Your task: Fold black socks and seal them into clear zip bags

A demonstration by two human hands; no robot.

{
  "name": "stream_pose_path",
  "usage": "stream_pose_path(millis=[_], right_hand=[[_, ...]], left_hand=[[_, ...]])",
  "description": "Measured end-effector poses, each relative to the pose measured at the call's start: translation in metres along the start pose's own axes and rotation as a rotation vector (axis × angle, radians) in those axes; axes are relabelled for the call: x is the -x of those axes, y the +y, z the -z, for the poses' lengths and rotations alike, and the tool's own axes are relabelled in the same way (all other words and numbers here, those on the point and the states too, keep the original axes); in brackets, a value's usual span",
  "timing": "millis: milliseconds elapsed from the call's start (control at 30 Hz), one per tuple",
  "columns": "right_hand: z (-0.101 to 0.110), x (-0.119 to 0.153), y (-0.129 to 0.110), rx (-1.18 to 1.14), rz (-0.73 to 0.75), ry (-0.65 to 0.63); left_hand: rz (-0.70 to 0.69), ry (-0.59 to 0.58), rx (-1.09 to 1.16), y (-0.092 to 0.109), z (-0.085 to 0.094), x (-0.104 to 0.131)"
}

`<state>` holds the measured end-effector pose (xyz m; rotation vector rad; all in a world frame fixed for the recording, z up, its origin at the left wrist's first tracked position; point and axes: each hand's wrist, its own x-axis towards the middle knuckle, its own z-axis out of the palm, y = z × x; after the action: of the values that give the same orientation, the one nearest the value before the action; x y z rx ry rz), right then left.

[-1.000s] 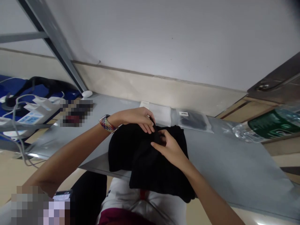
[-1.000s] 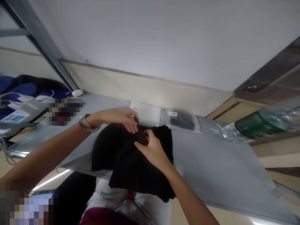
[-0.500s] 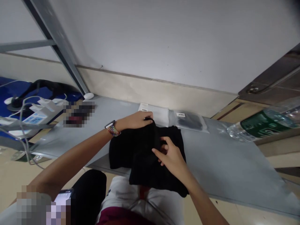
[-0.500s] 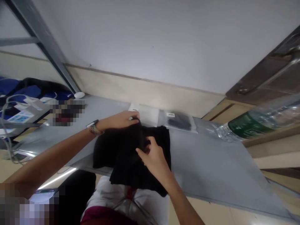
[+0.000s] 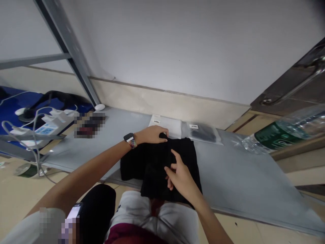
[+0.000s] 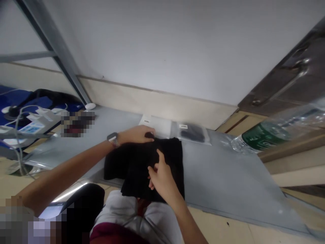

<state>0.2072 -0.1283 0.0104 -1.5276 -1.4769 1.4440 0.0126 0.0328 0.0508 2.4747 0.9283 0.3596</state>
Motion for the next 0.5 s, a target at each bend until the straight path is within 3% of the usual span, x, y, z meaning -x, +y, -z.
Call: stream_pose_path(millis=[100,200,267,367,500], right_hand=[[0.001,0.004,0.004,0.508,0.157,0.206],[0.005,0.011,0.014,0.789,0.377,0.333],[0.010,0.021,0.020,0.841,0.546,0.374],[0.023,0.041,0.025,0.837,0.746,0.343],[0.046,0.063,0.035,0.780,0.820,0.231]], left_hand=[[-0.019,0.046,-0.150,0.005,-0.004,0.009],[-0.070,0.154,-0.253,0.018,-0.006,0.030],[-0.128,0.166,-0.259,0.030,-0.011,0.049],[-0.190,0.069,-0.202,0.046,-0.025,0.082],[-0.137,-0.046,-0.204,0.052,-0.049,0.113]])
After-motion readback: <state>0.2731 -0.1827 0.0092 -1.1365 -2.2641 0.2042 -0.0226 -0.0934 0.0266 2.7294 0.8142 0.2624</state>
